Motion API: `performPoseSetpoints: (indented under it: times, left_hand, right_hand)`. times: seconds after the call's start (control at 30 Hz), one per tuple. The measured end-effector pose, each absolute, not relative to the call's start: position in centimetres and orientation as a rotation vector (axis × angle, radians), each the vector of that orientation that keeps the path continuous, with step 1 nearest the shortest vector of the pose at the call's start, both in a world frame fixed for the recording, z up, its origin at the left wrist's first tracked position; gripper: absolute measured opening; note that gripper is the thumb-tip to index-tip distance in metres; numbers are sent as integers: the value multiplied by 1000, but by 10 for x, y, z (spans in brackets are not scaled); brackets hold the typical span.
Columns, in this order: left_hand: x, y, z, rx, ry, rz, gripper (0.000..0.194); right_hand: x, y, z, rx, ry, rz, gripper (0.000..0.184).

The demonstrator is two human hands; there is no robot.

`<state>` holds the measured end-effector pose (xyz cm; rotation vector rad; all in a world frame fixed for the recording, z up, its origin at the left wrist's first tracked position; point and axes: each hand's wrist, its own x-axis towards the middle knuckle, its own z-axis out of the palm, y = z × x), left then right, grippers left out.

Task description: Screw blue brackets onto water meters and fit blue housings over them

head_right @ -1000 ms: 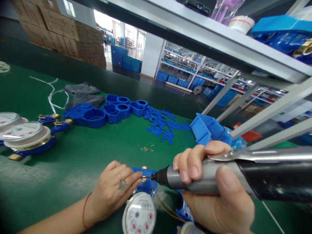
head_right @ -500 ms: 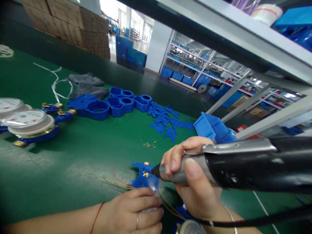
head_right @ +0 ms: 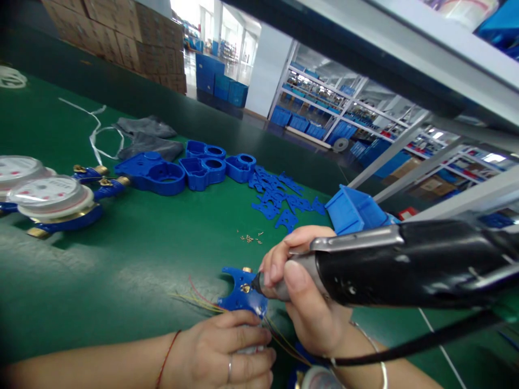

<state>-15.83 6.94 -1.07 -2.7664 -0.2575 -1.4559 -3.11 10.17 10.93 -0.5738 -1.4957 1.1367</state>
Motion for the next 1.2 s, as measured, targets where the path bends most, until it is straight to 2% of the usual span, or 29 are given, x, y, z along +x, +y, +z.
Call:
performPoseSetpoints:
  times: [0.4, 0.6, 0.77, 1.2]
  left_hand:
    - [-157, 67, -13, -2772, -311, -1474, 21]
    - [-157, 67, -19, -2759, -305, -1491, 18]
    - [-156, 68, -20, -2789, -277, -1515, 24]
    - [-157, 69, -18, -2795, -279, -1496, 24]
  right_hand:
    - [-43, 103, 106, -646, -1549, 1112, 13]
    - [-44, 101, 102, -703, -1533, 1084, 29]
    - [-41, 103, 103, -666, -1584, 1142, 13]
    - [-42, 105, 103, -678, -1620, 1157, 15]
